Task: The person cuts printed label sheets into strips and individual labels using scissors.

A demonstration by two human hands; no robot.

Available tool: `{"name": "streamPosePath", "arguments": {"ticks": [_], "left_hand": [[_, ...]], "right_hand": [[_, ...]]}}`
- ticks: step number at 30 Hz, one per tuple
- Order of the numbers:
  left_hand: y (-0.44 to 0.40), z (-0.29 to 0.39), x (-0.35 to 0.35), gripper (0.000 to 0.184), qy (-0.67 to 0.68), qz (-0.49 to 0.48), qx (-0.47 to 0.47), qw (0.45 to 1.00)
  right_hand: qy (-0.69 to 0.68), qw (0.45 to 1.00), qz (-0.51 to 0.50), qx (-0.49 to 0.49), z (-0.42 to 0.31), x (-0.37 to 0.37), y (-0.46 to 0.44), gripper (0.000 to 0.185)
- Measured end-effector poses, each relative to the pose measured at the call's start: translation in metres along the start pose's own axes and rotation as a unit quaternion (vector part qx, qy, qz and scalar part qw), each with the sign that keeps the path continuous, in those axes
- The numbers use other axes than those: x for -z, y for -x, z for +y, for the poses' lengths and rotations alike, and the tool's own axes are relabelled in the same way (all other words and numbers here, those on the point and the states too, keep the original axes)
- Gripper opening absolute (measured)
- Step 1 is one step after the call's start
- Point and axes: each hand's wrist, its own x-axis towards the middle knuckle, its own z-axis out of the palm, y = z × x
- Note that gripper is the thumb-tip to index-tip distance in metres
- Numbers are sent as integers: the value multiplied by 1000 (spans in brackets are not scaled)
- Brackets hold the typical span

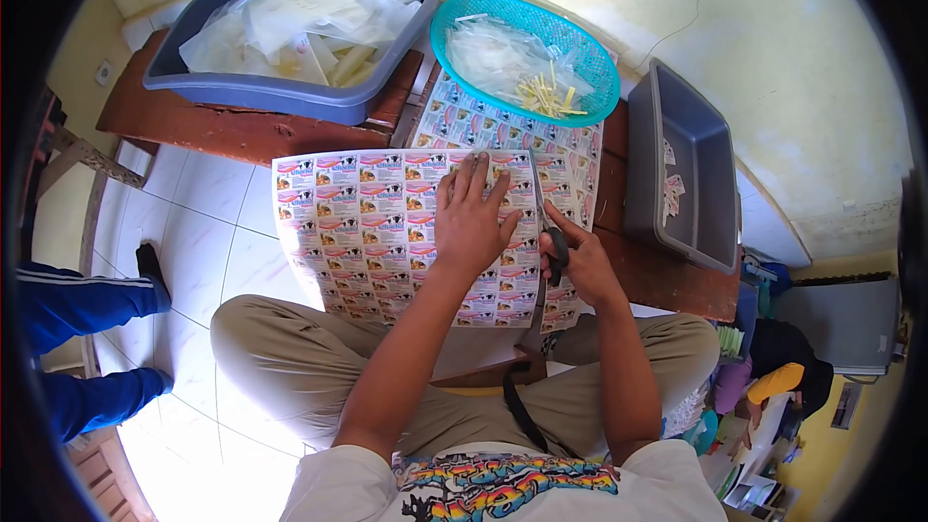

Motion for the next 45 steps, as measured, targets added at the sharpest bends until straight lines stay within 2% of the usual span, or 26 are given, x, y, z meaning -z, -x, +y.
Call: {"name": "streamPosePath", "arguments": {"ticks": [17, 19, 22, 25, 30, 35, 41, 43, 45], "left_hand": [[-8, -4, -13, 64, -36, 58, -11, 998], [-10, -4, -12, 56, 5, 138, -20, 990], [1, 2, -3, 46, 43, 157, -56, 985], [23, 20, 1, 38, 67, 157, -48, 984], [59, 44, -7, 46, 68, 96, -41, 992], [56, 40, -5, 42, 90, 92, -65, 990], [39, 21, -1, 31, 146, 84, -73, 983], [35, 17, -1, 29, 160, 80, -80, 981], [32, 12, 0, 29, 194, 63, -78, 976]], "right_hand": [[4, 998, -13, 62, 25, 8, 12, 73], [-9, 998, -20, 66, 25, 10, 8, 74], [-6, 997, -24, 69, 24, 11, 9, 75], [-25, 997, -30, 67, 24, 14, 9, 76], [-35, 996, -36, 74, 28, 18, 6, 76], [-33, 995, -44, 89, 30, 17, 2, 76], [65, 992, 3, 105, 32, 12, -3, 78], [155, 981, 31, 110, 30, 11, -5, 77], [183, 975, 32, 124, 30, 12, -8, 76]]}}
